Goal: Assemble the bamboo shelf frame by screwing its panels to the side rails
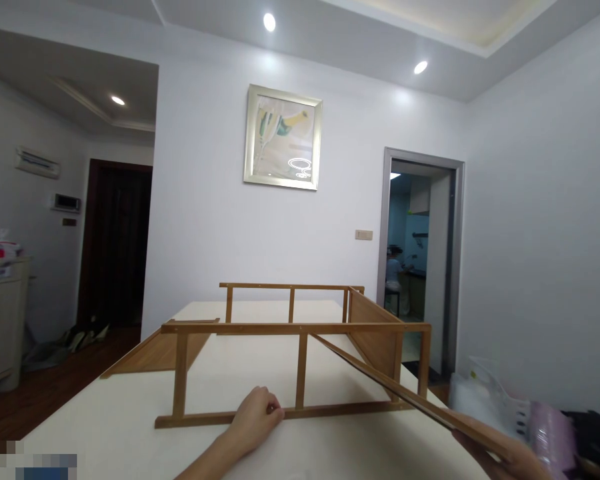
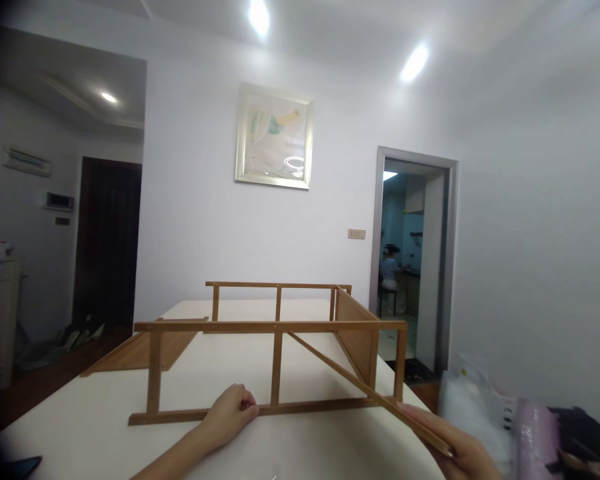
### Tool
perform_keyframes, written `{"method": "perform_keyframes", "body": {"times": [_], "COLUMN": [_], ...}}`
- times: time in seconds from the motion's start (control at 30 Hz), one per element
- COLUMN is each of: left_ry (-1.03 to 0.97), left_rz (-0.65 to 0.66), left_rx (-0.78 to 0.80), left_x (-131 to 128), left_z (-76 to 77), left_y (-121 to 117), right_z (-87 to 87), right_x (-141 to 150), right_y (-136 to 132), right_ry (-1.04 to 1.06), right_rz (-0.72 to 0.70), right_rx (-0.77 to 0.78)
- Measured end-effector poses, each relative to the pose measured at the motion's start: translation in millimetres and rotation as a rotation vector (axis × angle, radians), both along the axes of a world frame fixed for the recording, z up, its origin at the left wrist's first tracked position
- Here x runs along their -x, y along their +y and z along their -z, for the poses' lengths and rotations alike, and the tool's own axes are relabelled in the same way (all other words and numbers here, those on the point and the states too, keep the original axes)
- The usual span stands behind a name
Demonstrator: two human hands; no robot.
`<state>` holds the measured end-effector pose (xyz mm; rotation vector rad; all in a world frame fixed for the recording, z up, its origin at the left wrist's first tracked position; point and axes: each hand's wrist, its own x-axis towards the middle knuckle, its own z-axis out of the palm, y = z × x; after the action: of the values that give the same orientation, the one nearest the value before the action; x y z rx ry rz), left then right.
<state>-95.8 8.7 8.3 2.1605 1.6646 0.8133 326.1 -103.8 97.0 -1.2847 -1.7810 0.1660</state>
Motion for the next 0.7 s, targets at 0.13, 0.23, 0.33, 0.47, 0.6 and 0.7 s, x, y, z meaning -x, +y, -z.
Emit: {"method": "perform_keyframes", "body": {"times": [0.13, 0.23, 0.33, 0.47, 0.6, 0.7], "left_ry": [-0.015, -0.023, -0.023, -0.066, -0.107, -0.132], "left_rz": [-0.016, 0.010, 0.009, 0.020, 0.037, 0.054], "left_rx": [-0.014, 0.022, 0.061, 0.053, 0.072, 0.103], "left_x": [0, -2, -5, -7, -7, -7], "left_z": [2.5, -0.5, -4.9, -6.7, -4.1, -1.6], "left_y": [-1, -5, -10, -14, -13, -11], "right_z": [15.9, 23.6, 26.0, 31.7, 42.6, 46.4], "right_x": [17, 31, 48, 70, 88, 105], "right_y": [16, 34, 52, 75, 101, 119], "right_ry": [-0.023, -0.027, -0.021, -0.014, 0.009, 0.039], "right_rz": [-0.066, -0.070, -0.090, -0.141, -0.175, -0.197], "right_rx": [-0.039, -0.080, -0.117, -0.149, -0.164, -0.188]}}
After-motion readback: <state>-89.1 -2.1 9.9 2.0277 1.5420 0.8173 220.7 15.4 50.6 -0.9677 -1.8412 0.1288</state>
